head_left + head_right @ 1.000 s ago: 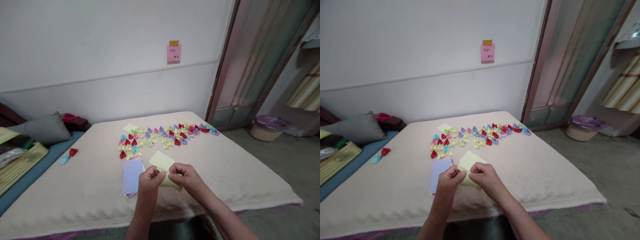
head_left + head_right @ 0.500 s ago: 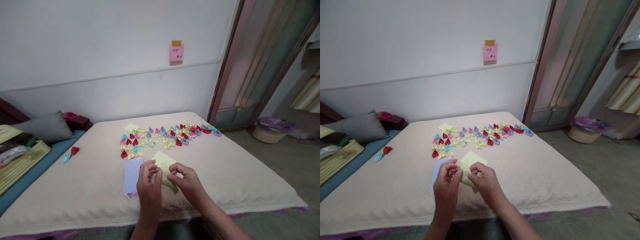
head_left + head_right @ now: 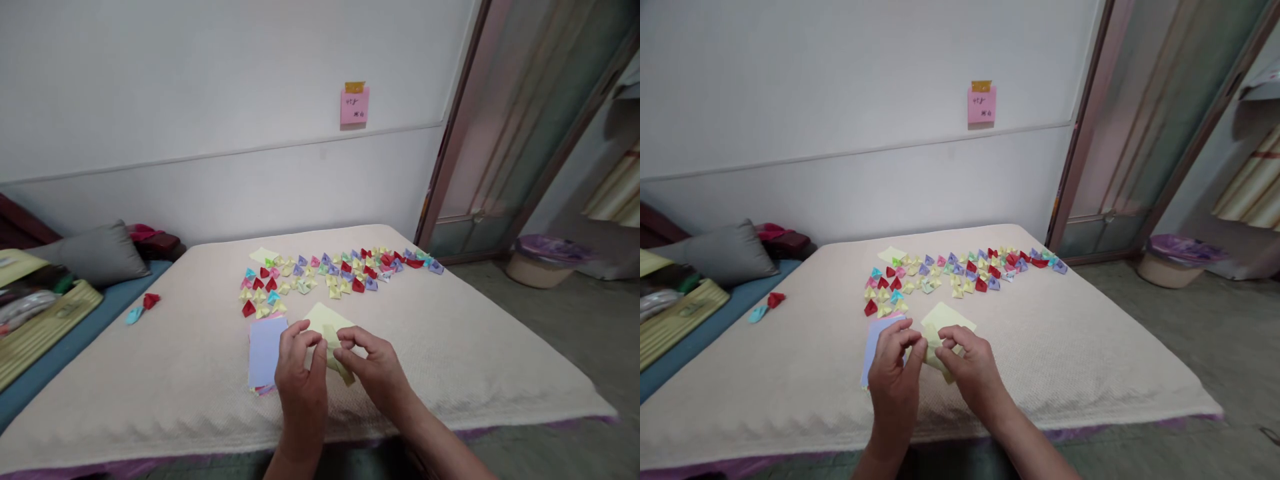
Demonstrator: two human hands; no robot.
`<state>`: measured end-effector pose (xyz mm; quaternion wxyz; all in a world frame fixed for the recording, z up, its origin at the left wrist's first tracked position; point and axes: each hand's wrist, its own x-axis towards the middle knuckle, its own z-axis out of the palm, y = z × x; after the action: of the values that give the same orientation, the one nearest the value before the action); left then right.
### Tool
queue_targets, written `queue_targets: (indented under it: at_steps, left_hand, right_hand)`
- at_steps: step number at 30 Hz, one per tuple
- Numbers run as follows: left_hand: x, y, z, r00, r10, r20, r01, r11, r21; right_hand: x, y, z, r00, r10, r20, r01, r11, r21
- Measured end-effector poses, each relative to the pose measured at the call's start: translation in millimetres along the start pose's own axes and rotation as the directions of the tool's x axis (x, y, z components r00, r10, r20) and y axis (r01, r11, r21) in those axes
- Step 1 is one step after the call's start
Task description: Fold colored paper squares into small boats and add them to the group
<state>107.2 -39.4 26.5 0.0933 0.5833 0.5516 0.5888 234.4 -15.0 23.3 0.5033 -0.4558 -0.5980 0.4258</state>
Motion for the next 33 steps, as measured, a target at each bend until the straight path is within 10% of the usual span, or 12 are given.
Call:
queue_targets:
  at_steps: [24, 33]
  left_hand:
    - [-1, 2, 3.7, 0.983, -0.184, 0.027, 0.186, 0.976, -0.113]
    - [-2, 7, 12.8, 0.865, -0.501, 0.018, 0.464, 0.787, -0.406]
  right_hand:
    - [-2, 5, 5, 0.988, -0.152, -0.041, 0.145, 0.980, -0.140]
    - [-5, 6, 10, 0.976, -0.200, -0.088, 0.183, 0.968, -0.171]
